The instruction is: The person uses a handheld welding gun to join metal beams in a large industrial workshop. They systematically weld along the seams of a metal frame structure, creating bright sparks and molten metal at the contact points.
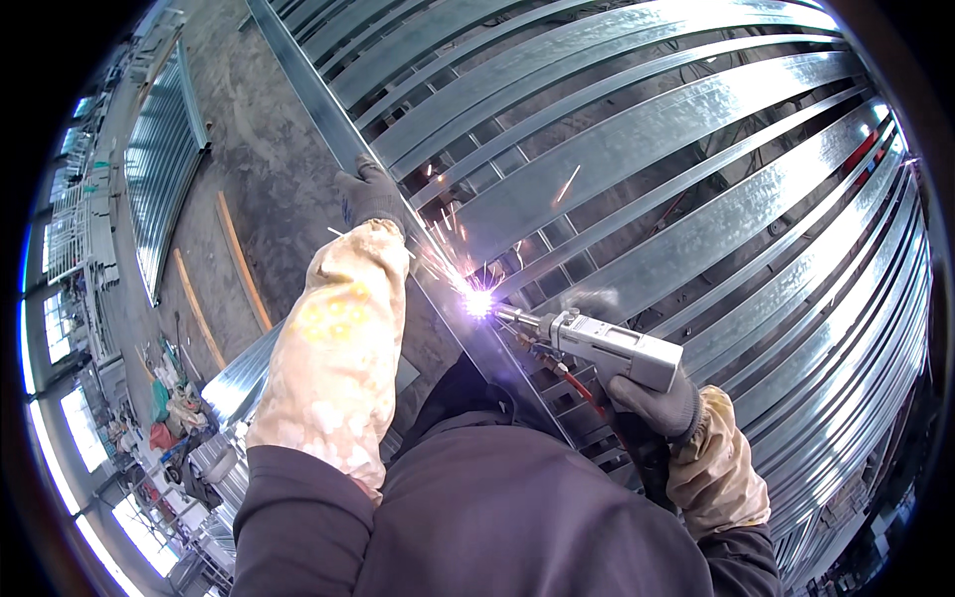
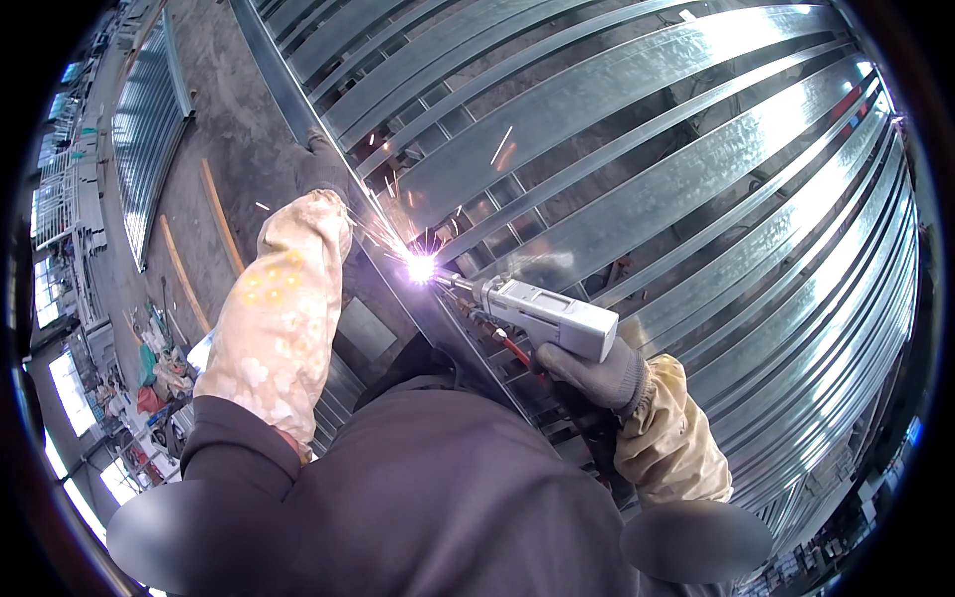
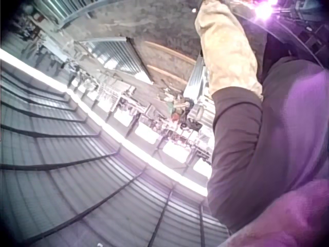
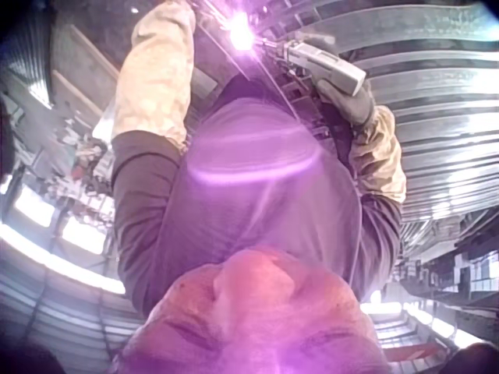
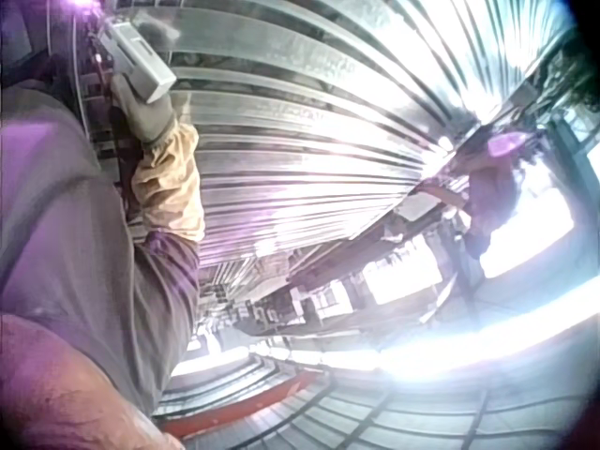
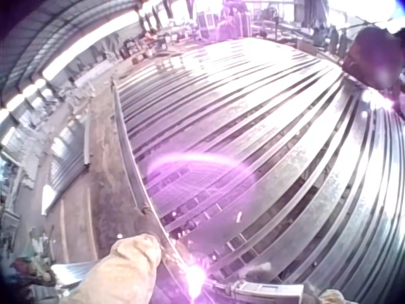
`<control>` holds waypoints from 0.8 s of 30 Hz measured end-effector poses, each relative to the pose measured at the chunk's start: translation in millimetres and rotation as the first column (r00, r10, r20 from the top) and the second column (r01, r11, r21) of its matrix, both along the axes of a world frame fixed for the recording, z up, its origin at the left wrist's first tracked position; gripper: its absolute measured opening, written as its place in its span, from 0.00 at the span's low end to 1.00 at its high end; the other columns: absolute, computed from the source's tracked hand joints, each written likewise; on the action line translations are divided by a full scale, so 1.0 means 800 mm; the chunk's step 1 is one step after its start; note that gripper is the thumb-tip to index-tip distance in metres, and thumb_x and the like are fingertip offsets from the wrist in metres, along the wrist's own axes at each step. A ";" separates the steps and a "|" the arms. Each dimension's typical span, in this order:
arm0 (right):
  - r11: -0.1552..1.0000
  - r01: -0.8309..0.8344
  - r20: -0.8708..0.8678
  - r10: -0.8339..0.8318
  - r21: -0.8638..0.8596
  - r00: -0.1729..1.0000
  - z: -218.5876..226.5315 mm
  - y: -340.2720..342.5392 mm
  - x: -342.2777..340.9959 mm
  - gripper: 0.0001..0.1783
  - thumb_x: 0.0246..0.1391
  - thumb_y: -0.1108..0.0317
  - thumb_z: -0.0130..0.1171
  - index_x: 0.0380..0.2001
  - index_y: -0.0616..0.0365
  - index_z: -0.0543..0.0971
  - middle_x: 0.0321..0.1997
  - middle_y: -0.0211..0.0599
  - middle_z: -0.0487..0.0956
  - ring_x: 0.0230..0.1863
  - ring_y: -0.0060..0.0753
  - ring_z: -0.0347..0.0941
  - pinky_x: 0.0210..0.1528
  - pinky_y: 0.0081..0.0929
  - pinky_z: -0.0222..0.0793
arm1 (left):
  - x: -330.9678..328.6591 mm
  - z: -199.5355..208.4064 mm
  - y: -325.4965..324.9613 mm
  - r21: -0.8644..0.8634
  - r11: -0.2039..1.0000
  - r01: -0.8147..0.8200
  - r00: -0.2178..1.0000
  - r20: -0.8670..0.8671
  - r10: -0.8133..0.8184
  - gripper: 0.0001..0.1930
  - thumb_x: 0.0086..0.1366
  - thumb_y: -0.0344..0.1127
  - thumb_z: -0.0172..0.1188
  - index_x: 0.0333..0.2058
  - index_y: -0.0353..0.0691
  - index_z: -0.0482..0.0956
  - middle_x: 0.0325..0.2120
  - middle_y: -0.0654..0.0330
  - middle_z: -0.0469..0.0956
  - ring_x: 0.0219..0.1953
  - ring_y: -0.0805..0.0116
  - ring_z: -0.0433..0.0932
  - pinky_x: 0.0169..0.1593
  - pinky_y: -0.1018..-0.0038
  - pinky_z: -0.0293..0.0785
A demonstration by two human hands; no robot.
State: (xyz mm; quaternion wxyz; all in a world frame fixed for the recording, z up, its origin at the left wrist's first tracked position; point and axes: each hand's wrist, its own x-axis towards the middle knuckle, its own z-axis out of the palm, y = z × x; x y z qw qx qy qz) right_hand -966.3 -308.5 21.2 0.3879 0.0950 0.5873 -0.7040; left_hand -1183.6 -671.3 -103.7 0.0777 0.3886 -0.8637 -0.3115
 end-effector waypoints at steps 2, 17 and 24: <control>1.000 0.000 0.022 0.000 -0.013 1.000 0.001 0.000 0.001 0.27 0.60 0.65 0.60 0.61 0.60 0.69 0.33 0.30 0.80 0.29 0.17 0.75 0.31 0.19 0.72 | 0.001 -0.001 0.000 -0.022 1.000 -0.008 1.000 -0.008 0.007 0.38 0.72 0.57 0.41 0.61 0.21 0.59 0.58 0.28 0.66 0.62 0.37 0.67 0.63 0.57 0.66; 0.997 -0.064 0.040 0.063 0.031 0.997 0.008 0.004 0.005 0.23 0.63 0.67 0.56 0.58 0.66 0.69 0.35 0.37 0.78 0.31 0.23 0.74 0.32 0.22 0.69 | -0.002 -0.003 0.000 -0.008 1.000 -0.017 1.000 -0.018 0.017 0.37 0.72 0.56 0.41 0.60 0.20 0.60 0.57 0.28 0.67 0.60 0.37 0.68 0.62 0.56 0.68; 0.995 -0.097 0.012 0.097 -0.001 0.995 0.005 0.010 0.009 0.26 0.63 0.65 0.56 0.60 0.66 0.68 0.39 0.38 0.79 0.31 0.20 0.72 0.33 0.21 0.69 | -0.002 -0.001 0.000 0.018 1.000 0.001 1.000 -0.007 0.000 0.37 0.72 0.57 0.41 0.60 0.21 0.60 0.57 0.28 0.67 0.60 0.36 0.69 0.62 0.56 0.68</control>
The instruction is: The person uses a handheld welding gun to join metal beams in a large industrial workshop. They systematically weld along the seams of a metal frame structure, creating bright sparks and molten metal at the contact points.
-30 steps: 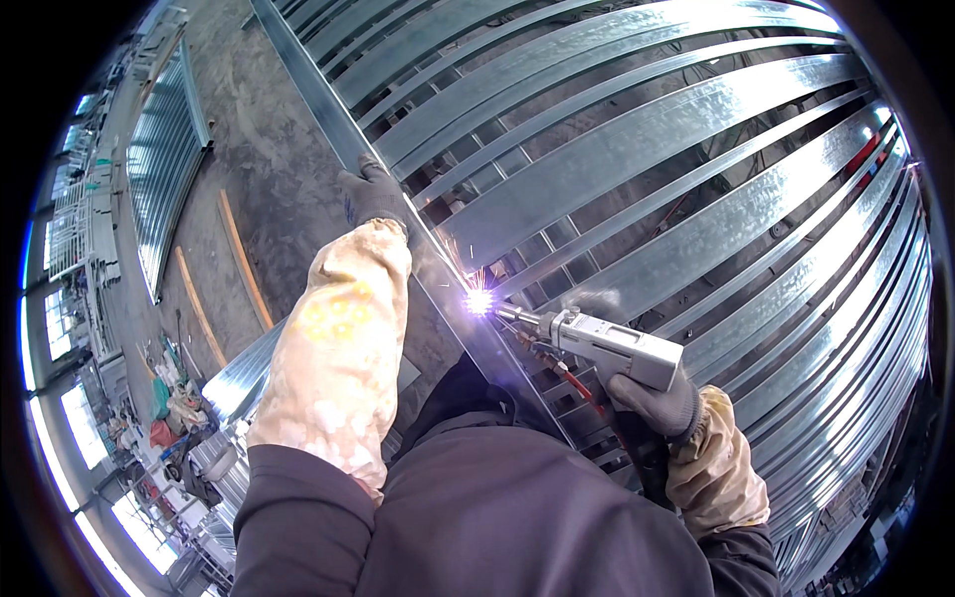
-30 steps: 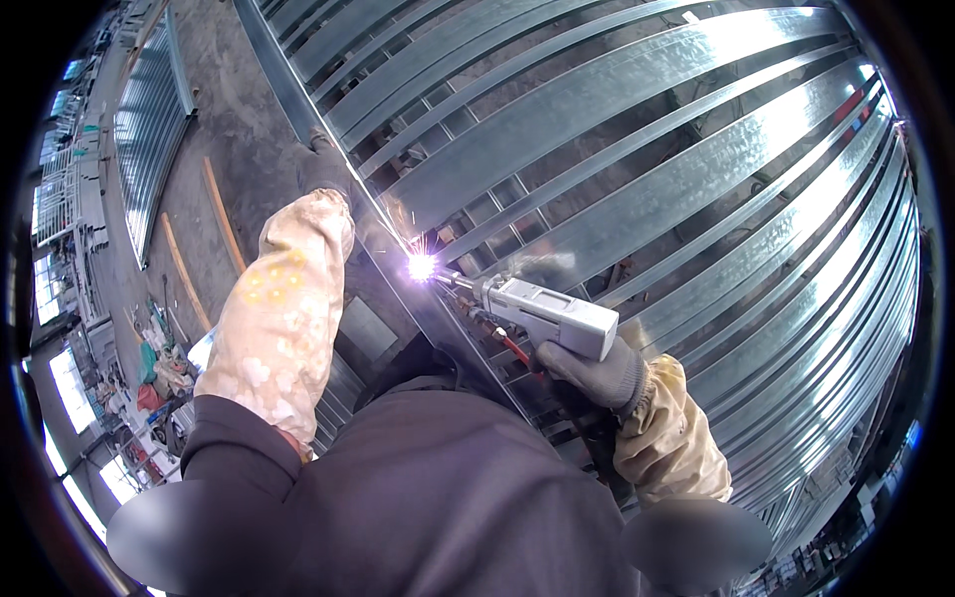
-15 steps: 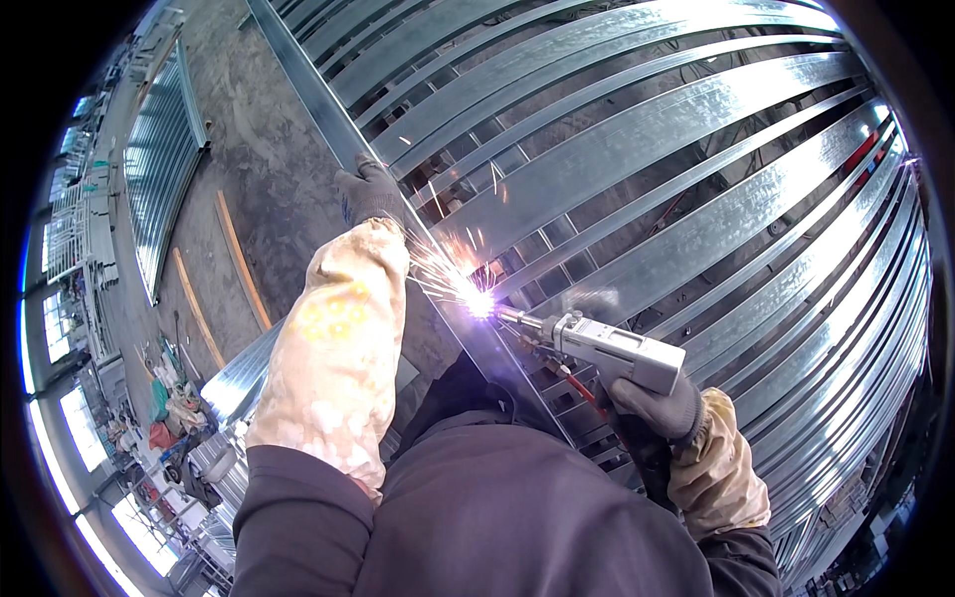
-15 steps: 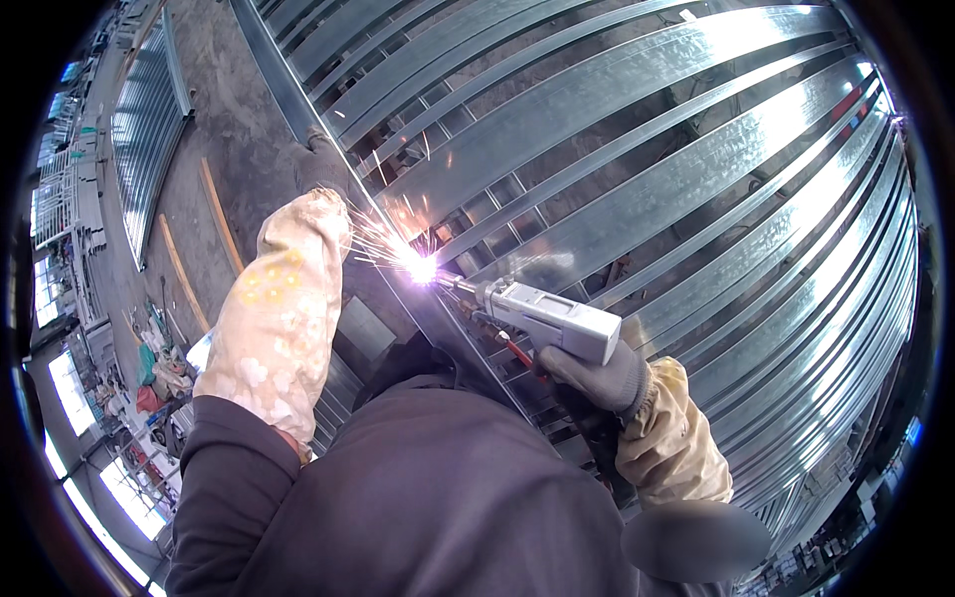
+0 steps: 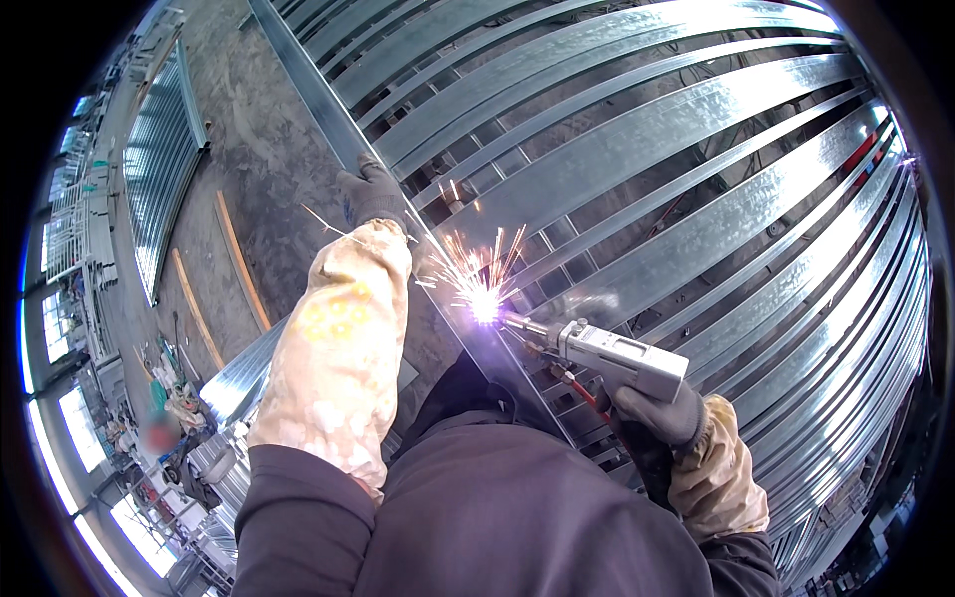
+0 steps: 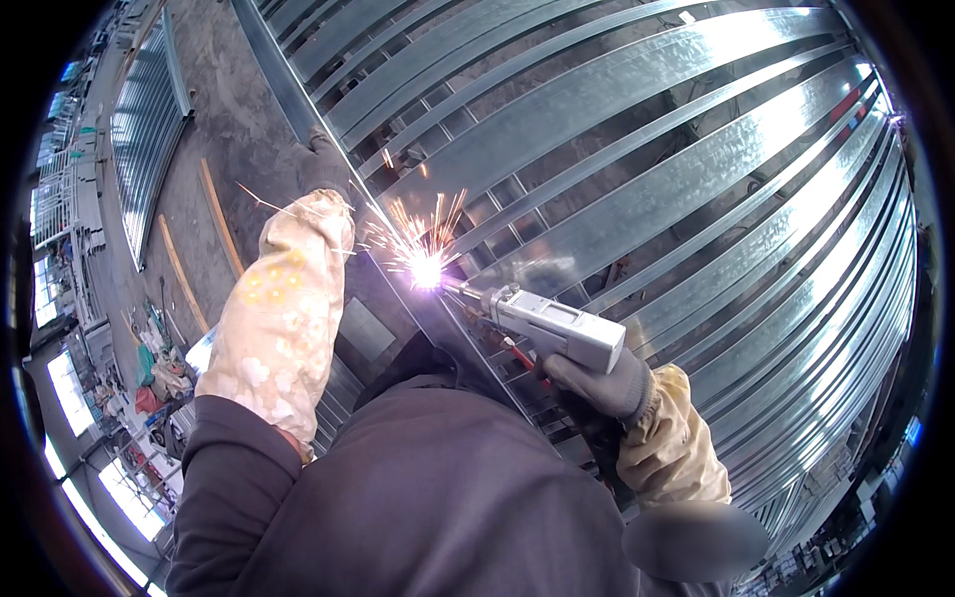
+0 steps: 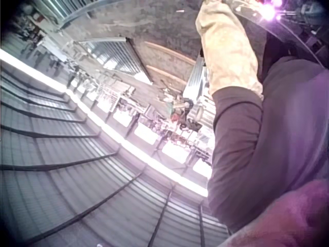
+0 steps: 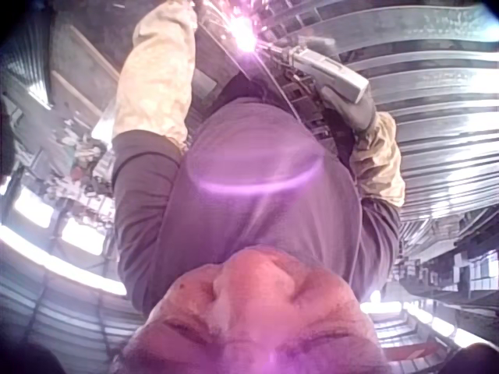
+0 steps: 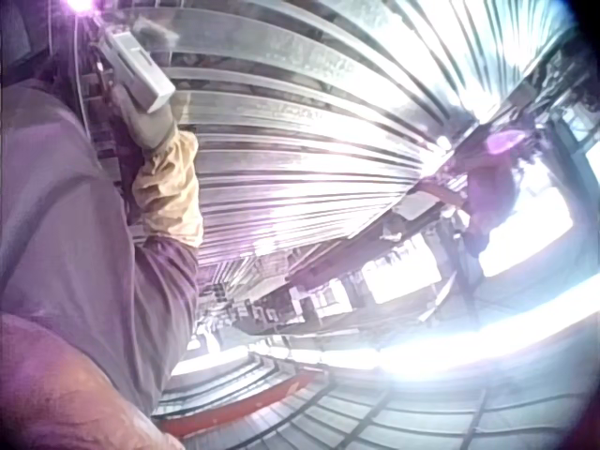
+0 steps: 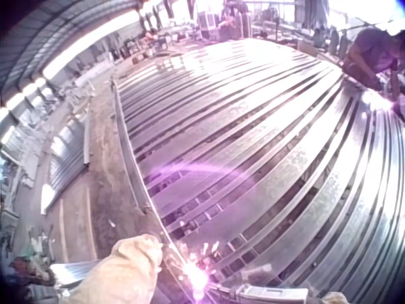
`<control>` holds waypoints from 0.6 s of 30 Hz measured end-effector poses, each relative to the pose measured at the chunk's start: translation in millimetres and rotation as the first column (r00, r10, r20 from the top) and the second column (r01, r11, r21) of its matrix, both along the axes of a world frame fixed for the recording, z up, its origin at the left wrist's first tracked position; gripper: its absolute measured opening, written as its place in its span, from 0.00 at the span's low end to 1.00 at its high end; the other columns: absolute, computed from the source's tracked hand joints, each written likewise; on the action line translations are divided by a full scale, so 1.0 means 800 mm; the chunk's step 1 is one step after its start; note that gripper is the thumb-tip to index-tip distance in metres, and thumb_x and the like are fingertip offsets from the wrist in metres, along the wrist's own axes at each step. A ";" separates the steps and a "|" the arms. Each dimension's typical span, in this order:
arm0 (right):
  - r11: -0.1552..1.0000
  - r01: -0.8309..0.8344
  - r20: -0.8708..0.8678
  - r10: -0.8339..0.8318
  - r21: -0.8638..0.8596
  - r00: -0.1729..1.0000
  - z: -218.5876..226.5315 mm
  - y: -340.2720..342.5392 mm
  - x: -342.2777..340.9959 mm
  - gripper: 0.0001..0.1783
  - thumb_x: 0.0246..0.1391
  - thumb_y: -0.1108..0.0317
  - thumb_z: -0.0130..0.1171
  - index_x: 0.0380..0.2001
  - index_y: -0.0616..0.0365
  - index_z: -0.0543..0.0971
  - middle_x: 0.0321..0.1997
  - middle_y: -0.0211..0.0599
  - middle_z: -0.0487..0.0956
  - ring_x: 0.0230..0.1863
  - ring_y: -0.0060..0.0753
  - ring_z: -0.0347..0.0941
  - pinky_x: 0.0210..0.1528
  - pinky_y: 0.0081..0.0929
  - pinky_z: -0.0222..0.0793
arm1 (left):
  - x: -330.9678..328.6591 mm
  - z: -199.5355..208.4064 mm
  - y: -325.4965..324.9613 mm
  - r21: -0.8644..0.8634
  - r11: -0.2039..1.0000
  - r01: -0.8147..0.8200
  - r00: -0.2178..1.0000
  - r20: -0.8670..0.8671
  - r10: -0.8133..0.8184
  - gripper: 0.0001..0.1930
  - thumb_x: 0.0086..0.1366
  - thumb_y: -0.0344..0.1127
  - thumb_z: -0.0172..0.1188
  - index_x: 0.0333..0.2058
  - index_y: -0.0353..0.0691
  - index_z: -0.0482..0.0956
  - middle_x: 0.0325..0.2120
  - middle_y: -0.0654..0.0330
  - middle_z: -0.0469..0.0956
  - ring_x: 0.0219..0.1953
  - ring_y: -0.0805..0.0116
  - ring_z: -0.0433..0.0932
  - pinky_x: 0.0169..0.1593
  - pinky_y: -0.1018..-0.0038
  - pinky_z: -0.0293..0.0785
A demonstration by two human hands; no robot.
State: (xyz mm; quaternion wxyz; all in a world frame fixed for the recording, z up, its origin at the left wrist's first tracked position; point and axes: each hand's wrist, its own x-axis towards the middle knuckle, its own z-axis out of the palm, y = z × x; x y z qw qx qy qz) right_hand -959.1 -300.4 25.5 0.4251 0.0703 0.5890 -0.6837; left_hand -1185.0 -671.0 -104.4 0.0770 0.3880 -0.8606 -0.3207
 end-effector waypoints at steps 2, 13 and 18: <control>1.000 0.013 -0.026 -0.013 -0.021 1.000 -0.003 0.002 0.003 0.27 0.62 0.64 0.57 0.61 0.66 0.67 0.40 0.39 0.80 0.32 0.19 0.72 0.33 0.20 0.69 | -0.001 0.004 -0.003 0.039 0.999 0.022 0.999 0.047 -0.024 0.37 0.72 0.57 0.41 0.60 0.22 0.60 0.57 0.29 0.67 0.60 0.36 0.69 0.62 0.56 0.68; 0.970 0.231 -0.092 -0.237 -0.073 0.967 0.024 -0.037 -0.041 0.25 0.60 0.70 0.57 0.60 0.63 0.69 0.40 0.37 0.80 0.31 0.22 0.74 0.33 0.21 0.71 | 0.004 -0.011 -0.006 0.030 0.999 -0.018 0.997 -0.080 0.020 0.35 0.73 0.57 0.40 0.59 0.25 0.60 0.55 0.27 0.68 0.57 0.34 0.70 0.59 0.54 0.71; 0.983 0.177 -0.064 -0.180 -0.048 0.982 0.008 -0.069 -0.091 0.22 0.61 0.63 0.57 0.56 0.62 0.73 0.36 0.32 0.80 0.29 0.21 0.74 0.31 0.21 0.72 | 0.006 0.000 0.009 0.009 1.000 -0.004 0.994 -0.106 0.005 0.34 0.73 0.56 0.40 0.59 0.26 0.59 0.54 0.29 0.70 0.57 0.34 0.71 0.58 0.54 0.71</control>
